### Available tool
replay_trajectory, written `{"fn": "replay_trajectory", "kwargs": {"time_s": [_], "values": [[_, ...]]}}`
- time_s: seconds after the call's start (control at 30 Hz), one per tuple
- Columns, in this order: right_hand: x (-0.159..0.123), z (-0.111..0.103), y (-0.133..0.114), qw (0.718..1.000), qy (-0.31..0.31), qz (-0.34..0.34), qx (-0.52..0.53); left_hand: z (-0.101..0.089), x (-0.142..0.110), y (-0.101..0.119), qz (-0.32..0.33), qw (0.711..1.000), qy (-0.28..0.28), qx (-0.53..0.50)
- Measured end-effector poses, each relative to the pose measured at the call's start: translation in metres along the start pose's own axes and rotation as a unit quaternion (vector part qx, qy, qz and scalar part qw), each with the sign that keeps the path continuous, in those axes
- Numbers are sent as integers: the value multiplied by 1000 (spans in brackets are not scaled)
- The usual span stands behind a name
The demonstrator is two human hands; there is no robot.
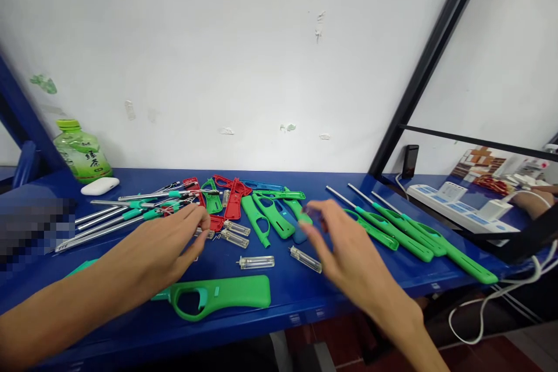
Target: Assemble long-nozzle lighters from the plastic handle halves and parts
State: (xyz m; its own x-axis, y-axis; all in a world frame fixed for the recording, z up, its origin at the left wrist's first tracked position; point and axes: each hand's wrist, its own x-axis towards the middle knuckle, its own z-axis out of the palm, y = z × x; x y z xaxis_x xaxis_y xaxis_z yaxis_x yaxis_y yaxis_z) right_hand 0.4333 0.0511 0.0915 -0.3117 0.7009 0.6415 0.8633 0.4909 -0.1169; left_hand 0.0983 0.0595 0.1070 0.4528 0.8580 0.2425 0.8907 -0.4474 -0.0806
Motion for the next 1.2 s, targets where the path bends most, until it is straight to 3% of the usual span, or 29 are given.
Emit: {"fn": "replay_trajectory", "kwargs": {"time_s": [0.07,0.17,0.23,0.33,0.47,0.6,0.87,1.2], "values": [[-12,-1,-30,995,-56,-52,62,-1,-17,-7,-15,999,41,-25],[-28,10,-59,987,-104,-111,48,1,-46,-14,-53,990,109,-67],[-33,20,-66,982,-126,-132,39,5,-63,-14,-70,974,171,-131],[-34,32,-68,979,-131,-146,51,16,-78,-5,-24,958,236,-159],[-27,31,-68,972,-116,-200,33,33,-89,8,54,952,248,-170],[-17,27,-71,959,-135,-248,28,43,-94,14,47,948,271,-162],[20,35,-70,949,-261,-143,107,35,-76,9,-1,953,258,-160],[42,47,-87,952,-278,-106,75,44,-72,-3,-50,957,239,-156]]}}
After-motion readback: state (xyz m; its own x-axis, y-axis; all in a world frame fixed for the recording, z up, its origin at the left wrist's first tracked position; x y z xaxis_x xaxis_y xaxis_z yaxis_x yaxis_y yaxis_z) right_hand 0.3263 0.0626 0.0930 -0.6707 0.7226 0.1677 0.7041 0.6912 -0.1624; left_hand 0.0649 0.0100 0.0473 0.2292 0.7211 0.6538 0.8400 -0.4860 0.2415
